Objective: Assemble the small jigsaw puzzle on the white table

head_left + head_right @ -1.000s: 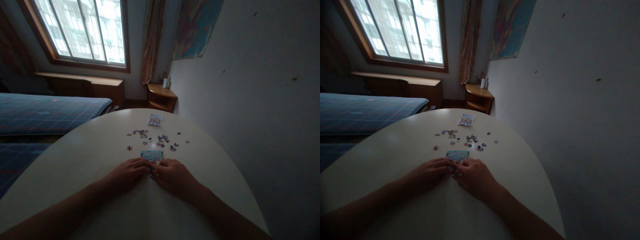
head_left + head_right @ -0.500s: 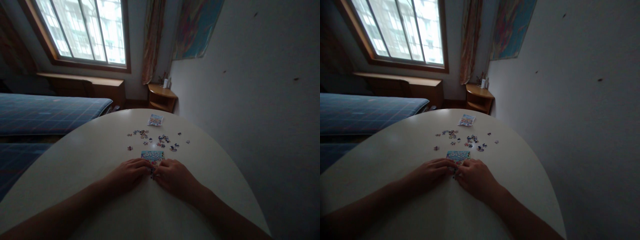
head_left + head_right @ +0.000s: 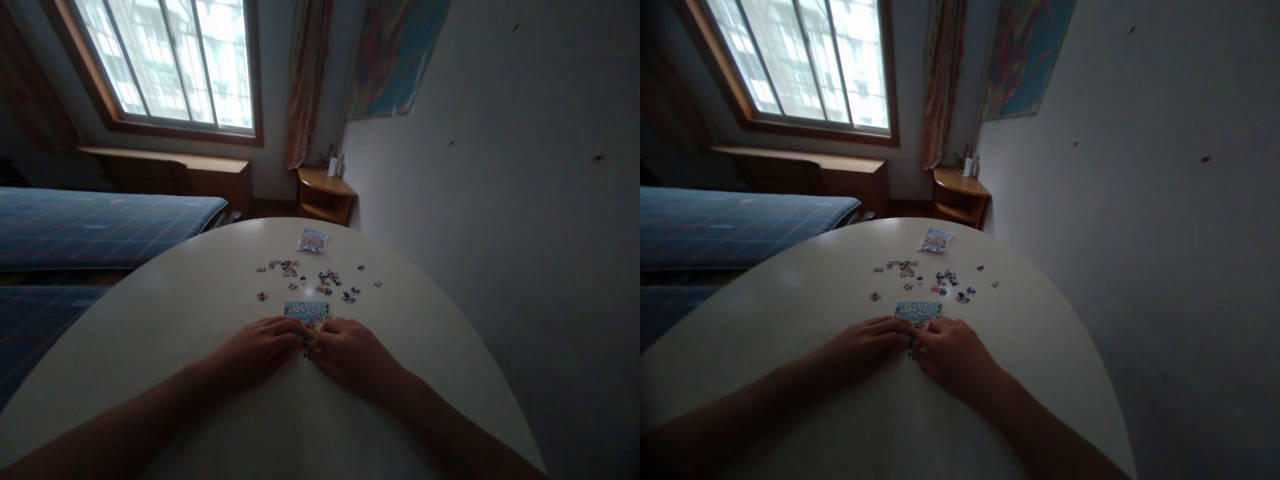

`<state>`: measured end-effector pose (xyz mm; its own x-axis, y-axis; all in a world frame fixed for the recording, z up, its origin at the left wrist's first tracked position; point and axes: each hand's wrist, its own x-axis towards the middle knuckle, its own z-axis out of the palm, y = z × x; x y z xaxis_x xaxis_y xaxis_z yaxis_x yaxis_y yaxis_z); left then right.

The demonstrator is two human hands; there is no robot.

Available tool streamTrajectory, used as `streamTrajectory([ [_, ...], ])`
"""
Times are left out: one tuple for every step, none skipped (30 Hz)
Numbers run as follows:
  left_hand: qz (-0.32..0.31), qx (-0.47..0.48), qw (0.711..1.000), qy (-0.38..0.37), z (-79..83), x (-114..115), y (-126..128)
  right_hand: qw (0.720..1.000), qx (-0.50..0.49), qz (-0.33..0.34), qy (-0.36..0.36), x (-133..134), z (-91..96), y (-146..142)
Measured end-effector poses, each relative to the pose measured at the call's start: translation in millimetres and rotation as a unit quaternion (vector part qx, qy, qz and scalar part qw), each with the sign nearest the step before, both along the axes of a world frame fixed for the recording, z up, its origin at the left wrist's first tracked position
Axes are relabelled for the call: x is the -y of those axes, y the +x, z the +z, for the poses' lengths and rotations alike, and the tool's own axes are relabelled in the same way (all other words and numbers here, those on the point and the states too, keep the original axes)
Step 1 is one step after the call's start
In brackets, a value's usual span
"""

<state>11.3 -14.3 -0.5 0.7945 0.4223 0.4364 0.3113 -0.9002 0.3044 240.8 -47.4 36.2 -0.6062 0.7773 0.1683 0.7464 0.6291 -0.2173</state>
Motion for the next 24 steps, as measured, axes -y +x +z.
streamTrajectory([
  [-0.001,0.003,1.000,0.002,0.1,0.0,0.3,1.000,0.000,-0.002,-0.001,0.2,-0.2,0.2],
  [-0.002,0.004,1.000,0.003,0.2,0.0,0.5,1.000,0.000,-0.001,-0.003,0.2,-0.6,0.3],
  [-0.001,0.004,1.000,0.003,0.3,0.0,0.8,1.000,-0.002,-0.001,-0.003,-0.1,-1.0,0.5],
  [0.000,0.004,1.000,0.003,0.4,0.1,0.9,1.000,-0.003,0.000,-0.004,-0.5,-1.5,0.6],
  [0.002,0.003,1.000,0.002,0.4,0.2,1.0,1.000,-0.003,-0.001,-0.005,-1.1,-1.8,0.6],
  [0.003,0.001,1.000,0.001,0.2,0.2,0.9,1.000,-0.002,-0.002,-0.005,-1.7,-2.0,0.6],
  [0.004,0.000,1.000,0.001,0.0,0.2,0.7,1.000,-0.001,-0.002,-0.006,-2.3,-2.0,0.5],
  [0.005,-0.001,1.000,0.001,-0.3,0.1,0.5,1.000,0.001,-0.002,-0.008,-2.8,-1.9,0.4],
  [0.005,-0.002,1.000,0.001,-0.7,0.0,0.3,1.000,0.002,-0.003,-0.009,-3.1,-1.7,0.2],
  [0.006,-0.003,1.000,0.002,-0.9,0.0,0.1,1.000,0.003,-0.003,-0.010,-3.2,-1.5,0.0],
  [0.006,-0.005,1.000,0.001,-1.0,-0.1,-0.1,1.000,0.002,-0.003,-0.009,-3.1,-1.3,-0.1],
  [0.006,-0.007,1.000,-0.001,-0.8,-0.1,-0.2,1.000,0.000,-0.003,-0.008,-2.9,-1.2,-0.3],
  [0.005,-0.008,1.000,-0.002,-0.5,0.0,-0.2,1.000,-0.001,-0.004,-0.007,-2.6,-1.1,-0.4],
  [0.005,-0.009,1.000,-0.004,-0.1,0.1,-0.2,1.000,-0.003,-0.005,-0.007,-2.3,-1.1,-0.4],
  [0.004,-0.009,1.000,-0.006,0.3,0.2,-0.2,1.000,-0.005,-0.005,-0.007,-2.0,-1.2,-0.5],
  [0.005,-0.009,1.000,-0.008,0.7,0.3,-0.2,1.000,-0.007,-0.005,-0.009,-1.8,-1.3,-0.5],
  [0.005,-0.010,1.000,-0.009,0.8,0.4,-0.2,1.000,-0.008,-0.004,-0.010,-1.8,-1.4,-0.4],
  [0.005,-0.010,1.000,-0.009,0.7,0.3,-0.2,1.000,-0.010,-0.004,-0.011,-1.8,-1.5,-0.3],
  [0.005,-0.011,1.000,-0.008,0.4,0.2,-0.3,1.000,-0.010,-0.005,-0.011,-2.0,-1.6,-0.1],
  [0.004,-0.011,1.000,-0.009,0.1,0.0,-0.3,1.000,-0.011,-0.005,-0.011,-2.3,-1.6,0.2],
  [0.003,-0.009,1.000,-0.009,-0.3,-0.3,-0.3,1.000,-0.011,-0.003,-0.010,-2.5,-1.6,0.5],
  [0.001,-0.006,1.000,-0.010,-0.5,-0.5,-0.2,1.000,-0.012,-0.002,-0.010,-2.8,-1.6,0.7],
  [0.001,-0.003,1.000,-0.011,-0.5,-0.6,-0.2,1.000,-0.013,-0.001,-0.011,-3.0,-1.6,0.9],
  [0.000,0.000,1.000,-0.011,-0.2,-0.6,-0.1,1.000,-0.014,-0.001,-0.012,-3.0,-1.6,0.9],
])
